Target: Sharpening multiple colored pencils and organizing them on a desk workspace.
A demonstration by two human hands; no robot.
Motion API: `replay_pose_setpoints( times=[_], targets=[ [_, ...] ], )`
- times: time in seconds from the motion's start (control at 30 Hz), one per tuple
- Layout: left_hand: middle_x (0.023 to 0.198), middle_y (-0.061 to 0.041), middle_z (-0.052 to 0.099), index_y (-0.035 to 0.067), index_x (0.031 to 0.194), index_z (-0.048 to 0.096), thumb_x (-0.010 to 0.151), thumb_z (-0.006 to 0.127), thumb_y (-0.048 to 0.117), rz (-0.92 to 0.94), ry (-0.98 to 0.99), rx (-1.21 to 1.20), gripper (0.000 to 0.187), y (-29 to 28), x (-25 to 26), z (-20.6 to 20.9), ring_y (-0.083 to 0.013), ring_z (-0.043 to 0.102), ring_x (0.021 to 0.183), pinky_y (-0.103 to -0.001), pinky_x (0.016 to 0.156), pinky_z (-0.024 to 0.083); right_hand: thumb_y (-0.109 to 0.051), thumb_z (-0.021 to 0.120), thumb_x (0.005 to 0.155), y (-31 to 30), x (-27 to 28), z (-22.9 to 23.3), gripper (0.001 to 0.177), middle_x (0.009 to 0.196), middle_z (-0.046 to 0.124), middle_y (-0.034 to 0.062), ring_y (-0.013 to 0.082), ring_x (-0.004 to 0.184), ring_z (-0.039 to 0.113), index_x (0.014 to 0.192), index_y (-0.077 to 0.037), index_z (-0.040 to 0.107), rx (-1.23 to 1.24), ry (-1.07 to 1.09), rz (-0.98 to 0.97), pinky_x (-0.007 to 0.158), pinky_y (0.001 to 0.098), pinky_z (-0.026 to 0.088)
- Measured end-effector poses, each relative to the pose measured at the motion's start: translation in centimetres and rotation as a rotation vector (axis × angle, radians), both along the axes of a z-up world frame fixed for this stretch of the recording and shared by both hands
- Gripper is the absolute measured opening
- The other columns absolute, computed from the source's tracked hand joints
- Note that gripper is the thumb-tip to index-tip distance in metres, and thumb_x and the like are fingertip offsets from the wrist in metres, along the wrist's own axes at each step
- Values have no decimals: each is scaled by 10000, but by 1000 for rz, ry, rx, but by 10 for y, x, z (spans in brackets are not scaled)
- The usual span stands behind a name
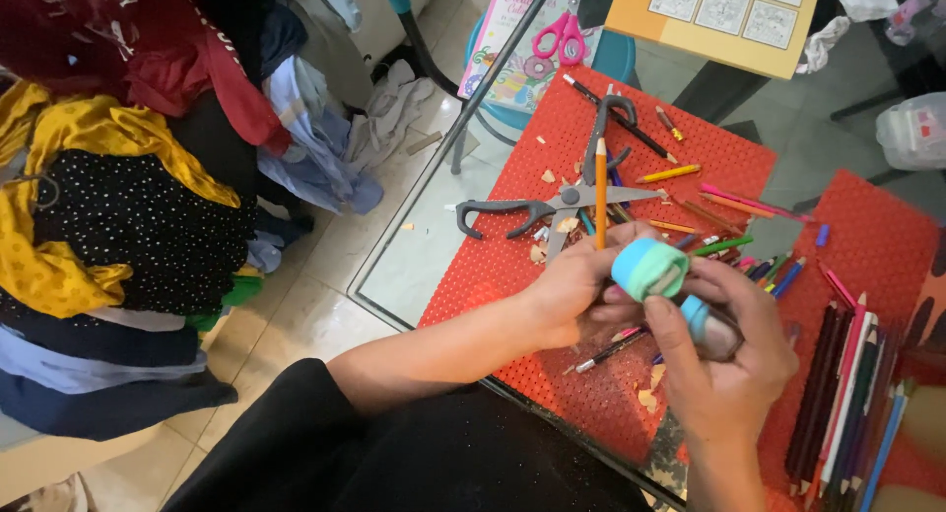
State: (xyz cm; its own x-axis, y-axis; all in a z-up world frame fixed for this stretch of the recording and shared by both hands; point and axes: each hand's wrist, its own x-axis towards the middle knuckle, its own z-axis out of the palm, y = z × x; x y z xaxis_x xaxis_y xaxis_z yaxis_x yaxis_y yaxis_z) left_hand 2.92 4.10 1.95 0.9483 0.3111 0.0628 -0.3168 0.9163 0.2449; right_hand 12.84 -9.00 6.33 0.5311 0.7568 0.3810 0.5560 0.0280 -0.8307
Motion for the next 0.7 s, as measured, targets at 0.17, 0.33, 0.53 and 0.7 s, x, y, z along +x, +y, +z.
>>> replay_pose_setpoints(
  times=[0.17, 0.33, 0.53, 0.7],
  targets=[
    [674, 20, 470, 94, 1105, 568, 1109, 498, 155, 41, 70, -16, 93, -6, 4, -14, -59, 384, 479, -215, 416, 260, -174, 892, 719, 12, -12, 23, 683, 1113, 739, 51, 107, 962, 722, 1337, -58, 626, -77, 299, -2, 847, 265, 598],
    [854, -5, 587, 81, 1167, 575, 1091, 518, 130, 78, 230, 102, 107, -13, 8, -32, -48, 493, 577, -194, 447, 341, -156, 966, 758, 8, -3, 5, 563, 1102, 731, 92, 136, 977, 689, 1235, -17, 700, -61, -151, -94, 894, 299, 552],
    [1156, -60, 613, 30, 1293, 521, 1091, 547, 184, 313, 342, 793, 256, -2, -1, -24, -121, 583, 1122, -302, 983, 499, -125, 940, 838, 9, -1, 16, 496, 1121, 725, 122, 234, 1006, 719, 1237, -5, 671, 32, -302, -78, 932, 322, 571],
    [1057, -64, 653, 36, 1314, 483, 1089, 521, 309, 324, 643, 1170, 356, 25, -51, 49, -171, 645, 1024, -341, 877, 541, -118, 941, 884, 4, 30, 7, 526, 1223, 725, 131, 256, 1049, 758, 1308, -2, 653, 23, -484, -120, 939, 327, 607]
  ],
)
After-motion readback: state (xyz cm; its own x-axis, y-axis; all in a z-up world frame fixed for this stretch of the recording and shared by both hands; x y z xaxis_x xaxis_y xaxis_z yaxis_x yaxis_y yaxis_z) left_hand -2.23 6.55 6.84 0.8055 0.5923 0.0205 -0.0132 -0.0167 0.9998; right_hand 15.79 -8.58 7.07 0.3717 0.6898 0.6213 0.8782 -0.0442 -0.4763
